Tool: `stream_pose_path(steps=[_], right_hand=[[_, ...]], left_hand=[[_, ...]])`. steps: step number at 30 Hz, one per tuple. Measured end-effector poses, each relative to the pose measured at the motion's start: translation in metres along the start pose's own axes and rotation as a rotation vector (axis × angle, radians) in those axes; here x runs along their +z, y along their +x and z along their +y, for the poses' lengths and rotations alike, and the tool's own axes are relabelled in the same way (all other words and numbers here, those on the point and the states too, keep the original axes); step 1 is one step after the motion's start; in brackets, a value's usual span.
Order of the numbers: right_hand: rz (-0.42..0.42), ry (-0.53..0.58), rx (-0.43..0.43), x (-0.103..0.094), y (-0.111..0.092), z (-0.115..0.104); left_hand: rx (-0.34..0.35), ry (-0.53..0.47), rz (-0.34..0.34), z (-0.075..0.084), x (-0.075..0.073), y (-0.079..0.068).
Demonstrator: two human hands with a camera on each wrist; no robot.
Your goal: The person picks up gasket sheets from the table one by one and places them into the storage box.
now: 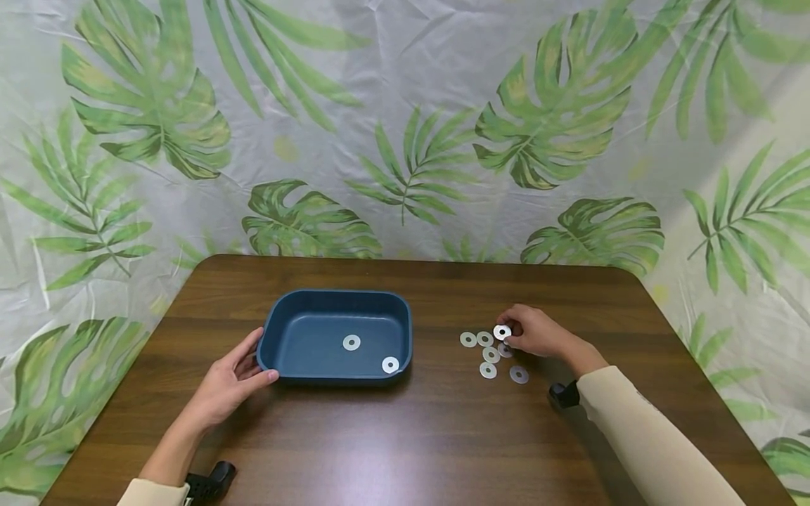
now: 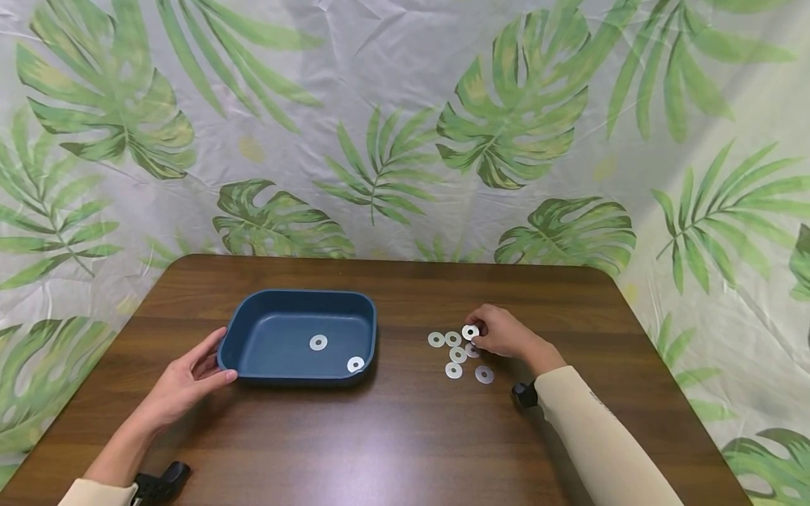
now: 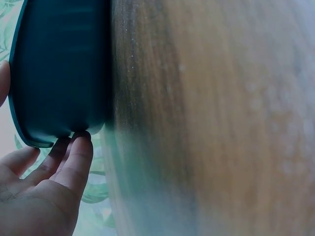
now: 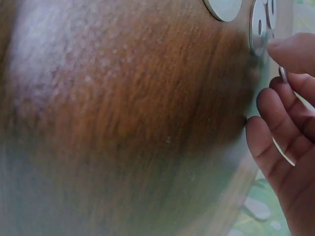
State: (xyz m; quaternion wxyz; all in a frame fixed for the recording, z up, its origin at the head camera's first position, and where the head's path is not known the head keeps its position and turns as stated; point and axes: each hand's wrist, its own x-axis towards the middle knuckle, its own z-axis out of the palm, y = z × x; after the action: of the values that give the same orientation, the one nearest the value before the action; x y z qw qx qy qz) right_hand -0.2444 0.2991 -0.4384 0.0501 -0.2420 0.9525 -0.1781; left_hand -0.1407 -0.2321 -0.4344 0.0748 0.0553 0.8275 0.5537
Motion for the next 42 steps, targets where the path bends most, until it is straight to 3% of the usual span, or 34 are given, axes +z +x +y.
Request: stream_pose_path(steps=[10, 23, 42], right_hand=[[0.045, 0.041, 0.026, -0.007, 0.0, -0.006], [0.074, 0.113, -0.049, -0.023, 0.002, -0.027], [0.109, 0.01, -0.193, -0.052, 0.005, -0.069]], left_hand=[[-0.004, 0.009, 0.007, 0.002, -0.001, 0.0], [0.032, 0.0, 0.007, 0.002, -0.003, 0.0], [0.023, -0.018, -0.002, -0.001, -0.001, -0.001]])
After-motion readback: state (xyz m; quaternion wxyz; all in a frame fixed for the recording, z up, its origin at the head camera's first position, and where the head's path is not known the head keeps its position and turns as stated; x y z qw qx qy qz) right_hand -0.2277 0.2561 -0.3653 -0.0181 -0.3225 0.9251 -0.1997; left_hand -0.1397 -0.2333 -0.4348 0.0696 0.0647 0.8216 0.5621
